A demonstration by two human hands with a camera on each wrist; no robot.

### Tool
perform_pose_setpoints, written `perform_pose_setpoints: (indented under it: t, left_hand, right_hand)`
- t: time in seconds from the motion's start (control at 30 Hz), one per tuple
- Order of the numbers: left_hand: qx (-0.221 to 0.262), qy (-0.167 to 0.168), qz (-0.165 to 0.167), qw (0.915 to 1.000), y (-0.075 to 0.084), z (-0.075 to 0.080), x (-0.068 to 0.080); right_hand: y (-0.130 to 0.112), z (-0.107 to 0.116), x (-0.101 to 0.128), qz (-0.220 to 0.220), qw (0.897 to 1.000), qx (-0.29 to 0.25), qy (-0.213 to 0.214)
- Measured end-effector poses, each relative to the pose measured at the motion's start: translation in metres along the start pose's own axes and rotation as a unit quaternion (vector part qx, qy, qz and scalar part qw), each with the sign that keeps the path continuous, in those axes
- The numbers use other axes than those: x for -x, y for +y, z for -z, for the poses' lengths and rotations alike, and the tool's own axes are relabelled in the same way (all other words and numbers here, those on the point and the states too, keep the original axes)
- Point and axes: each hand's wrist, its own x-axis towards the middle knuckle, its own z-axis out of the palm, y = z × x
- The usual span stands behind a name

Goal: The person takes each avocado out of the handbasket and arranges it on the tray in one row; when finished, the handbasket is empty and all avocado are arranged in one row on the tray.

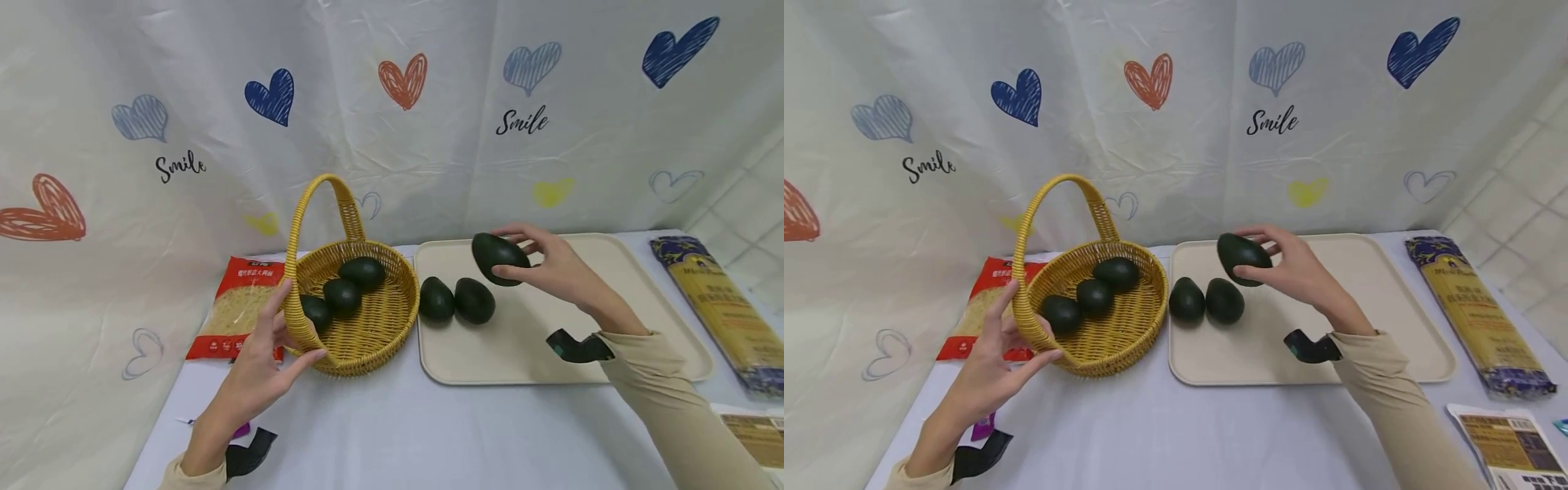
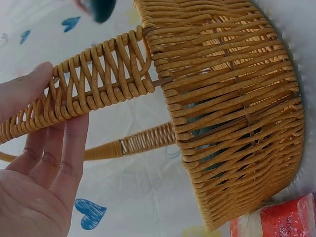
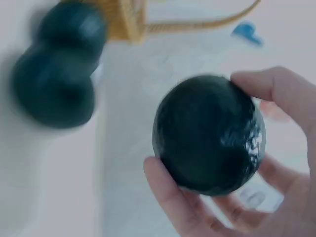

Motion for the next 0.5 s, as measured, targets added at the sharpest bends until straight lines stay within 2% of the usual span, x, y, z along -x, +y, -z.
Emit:
perform_pose_setpoints:
  t: [0.13,0.27,0.37,0.5]
  left_hand:
    - [-0.007,0.001,0.003,1.0,0.0,0.001,0.0]
    - [-0.007,0.001,0.008,0.9999,0.0,0.001,0.0]
    - [-0.003,0.001,0.009,1.0,0.0,0.0,0.001]
    - [0.003,0.0,0.005,1.0,0.0,-0.001,0.001]
  right_hand:
    - [0.034,0.004,0.005,-0.064,0.998,0.009,-0.003]
    - [0.06,-0.006,0.007,-0.092,0.996,0.01,-0.017]
    - [0.069,-0.016,0.009,-0.103,0.994,0.0,-0.028]
    - [0.067,-0.026,0.011,-0.123,0.991,-0.017,-0.056]
